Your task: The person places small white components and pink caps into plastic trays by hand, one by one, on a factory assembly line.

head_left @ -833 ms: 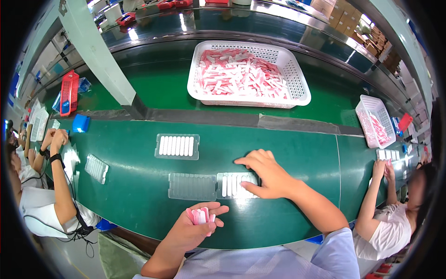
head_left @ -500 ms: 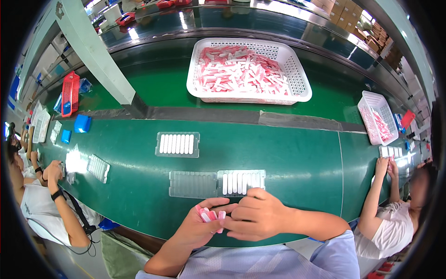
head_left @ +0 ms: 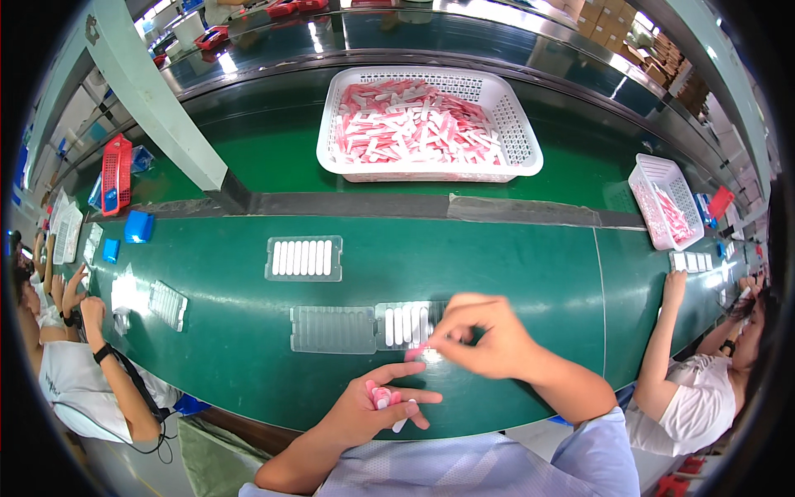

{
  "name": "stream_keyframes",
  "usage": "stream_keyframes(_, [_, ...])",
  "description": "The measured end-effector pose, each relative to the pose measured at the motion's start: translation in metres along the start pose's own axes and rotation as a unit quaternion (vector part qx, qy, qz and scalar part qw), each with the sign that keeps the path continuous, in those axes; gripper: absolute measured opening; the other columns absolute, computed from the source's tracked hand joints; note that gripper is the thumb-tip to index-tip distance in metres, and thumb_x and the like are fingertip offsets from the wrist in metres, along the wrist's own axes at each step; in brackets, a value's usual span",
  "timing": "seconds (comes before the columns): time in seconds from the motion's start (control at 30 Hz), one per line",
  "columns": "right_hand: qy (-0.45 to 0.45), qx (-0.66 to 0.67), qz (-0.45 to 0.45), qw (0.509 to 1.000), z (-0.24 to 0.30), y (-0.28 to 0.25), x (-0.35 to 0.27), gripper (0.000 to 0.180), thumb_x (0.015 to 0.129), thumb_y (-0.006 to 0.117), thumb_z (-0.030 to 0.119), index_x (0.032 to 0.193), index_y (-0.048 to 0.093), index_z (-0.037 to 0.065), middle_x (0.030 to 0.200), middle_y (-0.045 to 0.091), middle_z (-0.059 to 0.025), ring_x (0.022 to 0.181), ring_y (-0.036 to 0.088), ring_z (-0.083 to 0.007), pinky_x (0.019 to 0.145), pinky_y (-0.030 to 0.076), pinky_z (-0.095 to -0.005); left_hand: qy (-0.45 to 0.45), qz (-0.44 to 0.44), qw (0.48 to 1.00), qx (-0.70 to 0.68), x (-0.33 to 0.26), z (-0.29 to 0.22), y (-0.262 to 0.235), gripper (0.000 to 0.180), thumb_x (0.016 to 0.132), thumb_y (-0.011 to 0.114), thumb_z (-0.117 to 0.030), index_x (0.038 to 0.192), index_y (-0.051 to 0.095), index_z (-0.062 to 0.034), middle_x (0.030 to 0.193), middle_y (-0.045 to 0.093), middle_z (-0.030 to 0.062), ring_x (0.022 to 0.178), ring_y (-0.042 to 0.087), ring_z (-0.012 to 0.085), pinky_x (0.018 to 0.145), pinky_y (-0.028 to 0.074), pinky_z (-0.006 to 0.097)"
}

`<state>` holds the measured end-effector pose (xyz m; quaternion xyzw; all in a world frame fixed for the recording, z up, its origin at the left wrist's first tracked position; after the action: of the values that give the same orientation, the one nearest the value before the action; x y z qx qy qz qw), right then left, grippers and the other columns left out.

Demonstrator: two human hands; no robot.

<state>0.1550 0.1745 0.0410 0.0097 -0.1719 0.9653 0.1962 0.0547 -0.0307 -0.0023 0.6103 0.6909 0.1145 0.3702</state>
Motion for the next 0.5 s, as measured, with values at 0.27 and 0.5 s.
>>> stream_keyframes(0.27, [-0.281,-0.472,0.025,0.835,-0.009,0.004,-0.013,0.019,0.085,0.079,0.029,0.086,0.072,0.011,0.076,0.052,0.0012,0.075,0.054,-0.017,0.068,0.039,-0.0357,0.021,-0.076,0.988,-0.134,-0.005,0.007,-0.025,0.057,0.097,0.069,-0.002,0.149,0.045,-0.0012,0.137,0.063,0.027,0.11,0.072,0.0286,0.079,0.057,0.028])
stream_keyframes(0.5, [-0.232,-0.311,-0.005,0.921,0.007,0.002,-0.011,0.027,0.081,0.081,0.03,0.101,0.075,0.013,0.079,0.059,0.0006,0.069,0.052,-0.0178,0.068,0.038,-0.0341,0.049,-0.056,0.99,-0.116,-0.004,-0.006,-0.017,0.06,0.097,0.068,0.001,0.151,0.044,-0.0026,0.14,0.06,0.0278,0.122,0.067,0.0316,0.084,0.056,0.03])
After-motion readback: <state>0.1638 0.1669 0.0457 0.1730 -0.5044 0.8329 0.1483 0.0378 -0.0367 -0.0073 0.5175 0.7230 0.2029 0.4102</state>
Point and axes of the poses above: each hand's wrist, its own x-axis towards the middle knuckle, its own y-axis out of the palm, z = x × y, the point moved 3 cm from there along x, towards the middle knuckle
